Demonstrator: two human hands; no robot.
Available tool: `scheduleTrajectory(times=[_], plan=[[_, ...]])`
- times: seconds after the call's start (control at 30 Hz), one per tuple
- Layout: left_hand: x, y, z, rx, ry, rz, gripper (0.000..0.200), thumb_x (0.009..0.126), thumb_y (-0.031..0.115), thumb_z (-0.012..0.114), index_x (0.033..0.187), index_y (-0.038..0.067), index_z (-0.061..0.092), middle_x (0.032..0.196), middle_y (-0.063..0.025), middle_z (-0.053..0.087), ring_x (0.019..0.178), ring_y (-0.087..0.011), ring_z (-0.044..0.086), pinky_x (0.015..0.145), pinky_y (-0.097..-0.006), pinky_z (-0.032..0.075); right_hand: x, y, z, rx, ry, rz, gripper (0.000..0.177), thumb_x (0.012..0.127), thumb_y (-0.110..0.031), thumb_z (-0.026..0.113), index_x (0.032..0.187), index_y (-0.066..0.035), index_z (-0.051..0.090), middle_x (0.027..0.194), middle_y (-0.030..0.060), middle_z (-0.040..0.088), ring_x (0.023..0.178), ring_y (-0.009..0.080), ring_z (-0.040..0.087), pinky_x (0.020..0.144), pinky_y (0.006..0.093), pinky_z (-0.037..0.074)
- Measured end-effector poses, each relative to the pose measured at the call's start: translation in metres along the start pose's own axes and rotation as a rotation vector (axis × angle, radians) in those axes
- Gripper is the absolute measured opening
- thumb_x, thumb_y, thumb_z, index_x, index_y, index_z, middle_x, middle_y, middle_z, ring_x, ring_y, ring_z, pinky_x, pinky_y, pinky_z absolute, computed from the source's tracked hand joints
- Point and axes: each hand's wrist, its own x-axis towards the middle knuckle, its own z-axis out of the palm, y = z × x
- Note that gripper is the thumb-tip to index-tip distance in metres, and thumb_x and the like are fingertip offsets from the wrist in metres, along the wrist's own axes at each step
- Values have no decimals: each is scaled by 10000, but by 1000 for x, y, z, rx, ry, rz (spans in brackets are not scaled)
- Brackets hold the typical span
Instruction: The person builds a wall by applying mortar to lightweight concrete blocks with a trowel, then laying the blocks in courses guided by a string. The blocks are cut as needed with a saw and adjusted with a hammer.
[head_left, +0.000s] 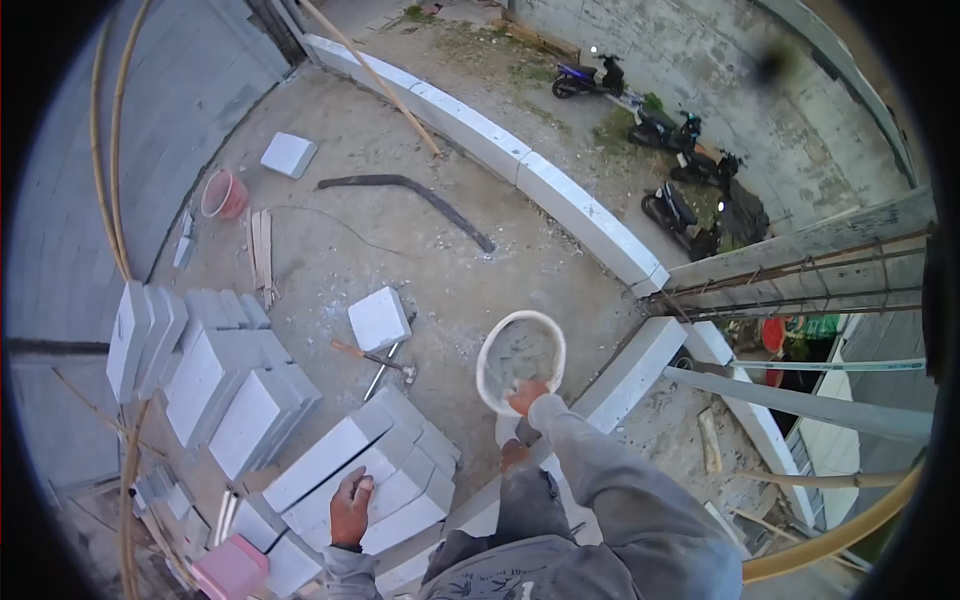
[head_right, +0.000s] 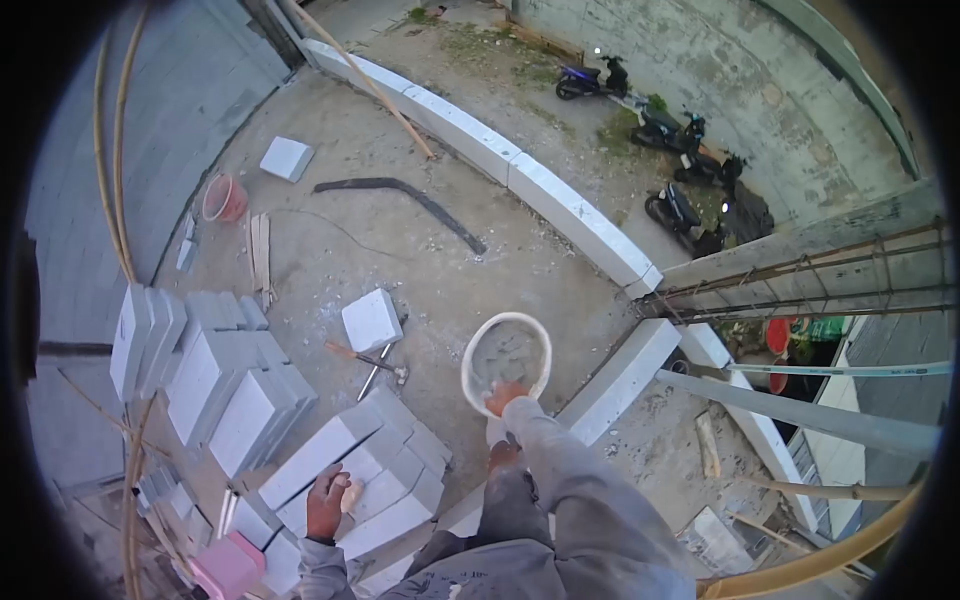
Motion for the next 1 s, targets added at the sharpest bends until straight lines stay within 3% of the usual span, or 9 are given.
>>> scheduleTrajectory(times=[0.1,0.17,0.27,0.4,0.47,0.6,0.67,0.93,1.0], plan=[[23,6,-10,153,23,-128,425,854,283,522,1116,-53,521,886,-106,610,810,-160,582,746,-267,448,50,19,-19,43,54,70,463,795,-382,498,1075,-21,571,1105,208,559,1051,348,519,902,390,410],[47,-100,-24,418,75,-114,413,821,288,548,1027,-69,570,794,-101,626,715,-161,596,661,-274,468,91,62,-15,154,72,202,512,777,-381,525,1144,-23,527,1129,199,552,1073,335,511,925,385,395],[57,-71,10,392,-78,-282,416,824,275,546,1040,-80,566,836,-129,631,742,-164,604,688,-274,473,131,87,-35,119,77,278,572,761,-381,543,1201,-23,477,1157,202,535,1105,320,493,950,375,374],[88,-34,46,468,-252,-158,424,839,315,532,1059,-45,577,890,-173,637,847,-237,609,774,-320,460,176,101,-43,87,112,212,553,768,-365,532,1185,-6,479,1179,229,506,1131,326,467,951,379,373],[107,-14,55,370,-312,-135,440,853,317,522,1082,-57,558,911,-169,629,839,-222,603,773,-313,455,114,47,-93,217,180,209,525,778,-356,523,1158,7,498,1178,234,504,1119,338,471,948,384,374],[144,22,58,348,-347,-61,420,847,291,542,1086,-54,553,860,-122,624,784,-182,593,732,-286,460,47,31,-90,383,168,168,491,786,-353,514,1126,0,523,1176,226,507,1104,349,478,945,388,374],[167,33,57,384,-344,-30,409,847,293,544,1066,-50,565,827,-112,624,766,-177,587,718,-285,457,8,35,-83,356,16,258,496,781,-361,521,1136,-15,520,1176,211,514,1097,349,483,946,383,373],[257,94,83,404,-443,138,373,849,309,544,964,-41,601,749,-93,613,685,-158,562,647,-296,441,-112,140,-45,295,117,593,473,795,-401,498,1049,-11,588,1149,209,536,1101,333,491,940,372,381],[281,106,98,384,-581,100,367,843,310,550,967,-31,606,758,-105,618,705,-171,572,663,-301,449,-106,189,-5,102,180,527,390,820,-353,481,1013,-44,620,1027,199,599,991,338,550,885,379,417]])
